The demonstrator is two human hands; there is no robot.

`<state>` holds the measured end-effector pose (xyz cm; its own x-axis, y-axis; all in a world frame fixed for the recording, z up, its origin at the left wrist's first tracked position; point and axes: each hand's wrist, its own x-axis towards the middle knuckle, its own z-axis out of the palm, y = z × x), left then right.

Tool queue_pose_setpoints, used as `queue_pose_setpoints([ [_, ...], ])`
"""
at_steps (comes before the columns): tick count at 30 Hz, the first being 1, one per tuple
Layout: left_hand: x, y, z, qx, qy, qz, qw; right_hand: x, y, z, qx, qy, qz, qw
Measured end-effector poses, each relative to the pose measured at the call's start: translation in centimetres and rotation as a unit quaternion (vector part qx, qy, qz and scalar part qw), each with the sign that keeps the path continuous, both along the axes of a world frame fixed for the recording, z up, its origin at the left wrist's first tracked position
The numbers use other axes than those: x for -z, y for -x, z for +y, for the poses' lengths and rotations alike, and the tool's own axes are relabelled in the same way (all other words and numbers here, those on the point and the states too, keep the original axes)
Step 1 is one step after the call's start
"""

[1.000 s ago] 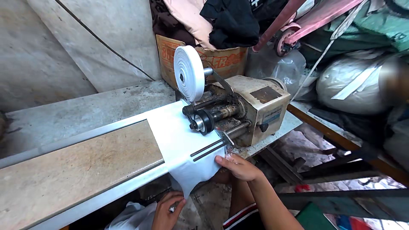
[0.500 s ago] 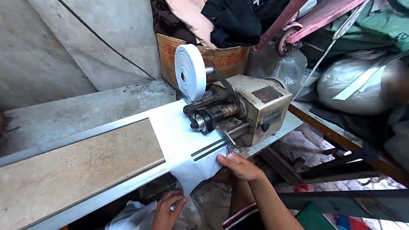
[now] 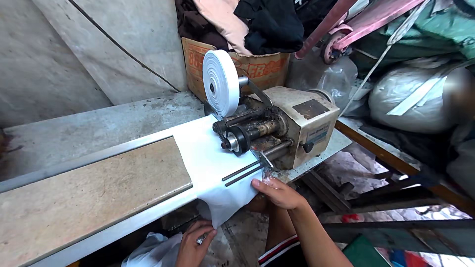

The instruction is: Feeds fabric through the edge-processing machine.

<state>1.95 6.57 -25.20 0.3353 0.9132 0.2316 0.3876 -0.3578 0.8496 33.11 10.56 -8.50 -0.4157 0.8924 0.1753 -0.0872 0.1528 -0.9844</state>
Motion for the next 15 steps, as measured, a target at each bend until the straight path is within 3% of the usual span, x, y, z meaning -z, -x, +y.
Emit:
queue_pose_setpoints([
  [15, 0.29, -0.07, 0.05, 0.009, -0.002, -0.003, 1.000, -0.03, 0.02, -0.03, 0.003, -0.013, 0.000, 1.000],
])
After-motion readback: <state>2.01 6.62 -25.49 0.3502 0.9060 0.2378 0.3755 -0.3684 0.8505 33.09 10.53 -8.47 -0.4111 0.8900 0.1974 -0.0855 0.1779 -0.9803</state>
